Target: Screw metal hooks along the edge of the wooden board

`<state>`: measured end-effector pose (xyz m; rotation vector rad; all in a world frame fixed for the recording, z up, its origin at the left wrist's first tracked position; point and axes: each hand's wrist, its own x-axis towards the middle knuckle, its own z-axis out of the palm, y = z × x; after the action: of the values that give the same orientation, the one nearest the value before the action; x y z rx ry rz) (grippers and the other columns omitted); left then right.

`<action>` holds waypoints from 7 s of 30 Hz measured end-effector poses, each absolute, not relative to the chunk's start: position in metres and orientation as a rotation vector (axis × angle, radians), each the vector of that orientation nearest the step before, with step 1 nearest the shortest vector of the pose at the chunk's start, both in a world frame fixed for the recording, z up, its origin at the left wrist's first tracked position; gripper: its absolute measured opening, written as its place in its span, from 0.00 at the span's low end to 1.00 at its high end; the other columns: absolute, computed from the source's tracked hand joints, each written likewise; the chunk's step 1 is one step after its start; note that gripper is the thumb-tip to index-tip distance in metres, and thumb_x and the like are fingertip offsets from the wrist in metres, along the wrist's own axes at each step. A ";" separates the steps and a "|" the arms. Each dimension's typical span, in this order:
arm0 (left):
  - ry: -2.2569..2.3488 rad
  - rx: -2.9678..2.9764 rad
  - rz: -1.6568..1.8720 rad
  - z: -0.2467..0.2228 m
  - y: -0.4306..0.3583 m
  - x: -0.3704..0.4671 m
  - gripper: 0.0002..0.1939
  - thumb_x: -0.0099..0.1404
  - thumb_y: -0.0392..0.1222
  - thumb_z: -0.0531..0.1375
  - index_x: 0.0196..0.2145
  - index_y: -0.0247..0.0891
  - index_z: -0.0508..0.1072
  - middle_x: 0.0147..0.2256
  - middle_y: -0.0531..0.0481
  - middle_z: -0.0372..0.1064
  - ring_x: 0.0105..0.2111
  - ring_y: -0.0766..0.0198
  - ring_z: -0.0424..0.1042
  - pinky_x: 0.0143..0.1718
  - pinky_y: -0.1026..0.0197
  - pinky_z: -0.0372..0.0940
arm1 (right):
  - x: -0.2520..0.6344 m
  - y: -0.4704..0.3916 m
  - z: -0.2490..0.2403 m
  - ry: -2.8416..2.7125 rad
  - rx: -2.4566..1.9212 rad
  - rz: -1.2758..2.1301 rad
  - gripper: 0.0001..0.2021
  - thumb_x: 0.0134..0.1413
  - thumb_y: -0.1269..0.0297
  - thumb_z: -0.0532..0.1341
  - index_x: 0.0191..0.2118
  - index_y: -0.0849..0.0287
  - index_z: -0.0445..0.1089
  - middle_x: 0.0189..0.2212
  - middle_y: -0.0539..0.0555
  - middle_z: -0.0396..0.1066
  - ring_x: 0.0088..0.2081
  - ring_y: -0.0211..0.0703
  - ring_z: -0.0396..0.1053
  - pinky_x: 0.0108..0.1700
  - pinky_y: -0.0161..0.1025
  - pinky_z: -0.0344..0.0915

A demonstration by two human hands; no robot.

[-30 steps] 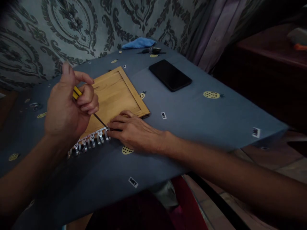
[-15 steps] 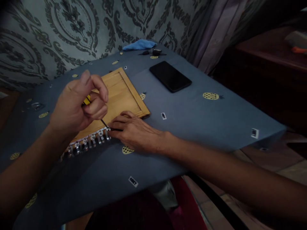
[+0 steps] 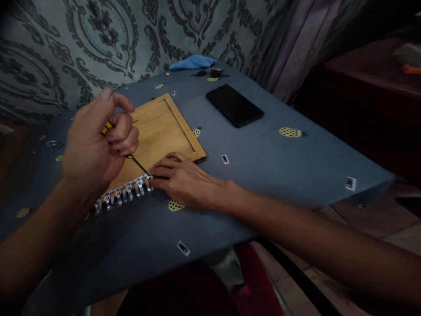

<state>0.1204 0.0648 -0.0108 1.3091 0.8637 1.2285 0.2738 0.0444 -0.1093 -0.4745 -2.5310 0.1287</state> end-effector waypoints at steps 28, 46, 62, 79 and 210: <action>0.818 1.419 1.377 -0.003 0.051 0.111 0.21 0.75 0.42 0.48 0.25 0.39 0.69 0.14 0.60 0.38 0.12 0.73 0.38 0.13 0.63 0.39 | 0.274 0.045 -0.110 -2.513 -0.446 0.159 0.12 0.64 0.74 0.55 0.48 0.64 0.74 0.50 0.60 0.76 0.52 0.51 0.69 0.55 0.50 0.63; 0.811 1.379 1.466 -0.019 0.053 0.112 0.15 0.68 0.48 0.62 0.26 0.37 0.71 0.15 0.60 0.45 0.14 0.72 0.42 0.16 0.63 0.41 | 0.274 0.045 -0.111 -2.542 -0.470 0.150 0.14 0.62 0.74 0.56 0.50 0.62 0.73 0.51 0.60 0.75 0.53 0.51 0.69 0.56 0.52 0.62; 0.855 1.345 1.500 -0.020 0.055 0.119 0.15 0.67 0.48 0.61 0.24 0.40 0.71 0.15 0.59 0.42 0.14 0.71 0.39 0.14 0.63 0.38 | 0.273 0.045 -0.112 -2.510 -0.447 0.134 0.13 0.61 0.75 0.57 0.49 0.64 0.74 0.50 0.60 0.76 0.52 0.52 0.69 0.54 0.50 0.63; 0.734 1.444 1.291 -0.020 0.056 0.122 0.17 0.71 0.39 0.53 0.24 0.39 0.72 0.14 0.59 0.41 0.13 0.72 0.36 0.14 0.62 0.38 | 0.274 0.044 -0.110 -2.530 -0.478 0.177 0.14 0.65 0.73 0.55 0.50 0.60 0.73 0.51 0.59 0.75 0.53 0.51 0.68 0.55 0.50 0.63; 1.547 2.208 0.380 -0.060 0.014 0.058 0.28 0.60 0.48 0.67 0.55 0.53 0.61 0.45 0.55 0.74 0.47 0.55 0.72 0.45 0.53 0.67 | 0.280 0.045 -0.106 -2.555 -0.464 0.217 0.12 0.67 0.71 0.55 0.49 0.64 0.74 0.50 0.59 0.76 0.53 0.52 0.68 0.56 0.53 0.64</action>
<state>0.0580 0.0138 -0.0600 2.2085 1.5468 0.3805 0.2801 0.0453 -0.1058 -0.4642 -2.5552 0.2166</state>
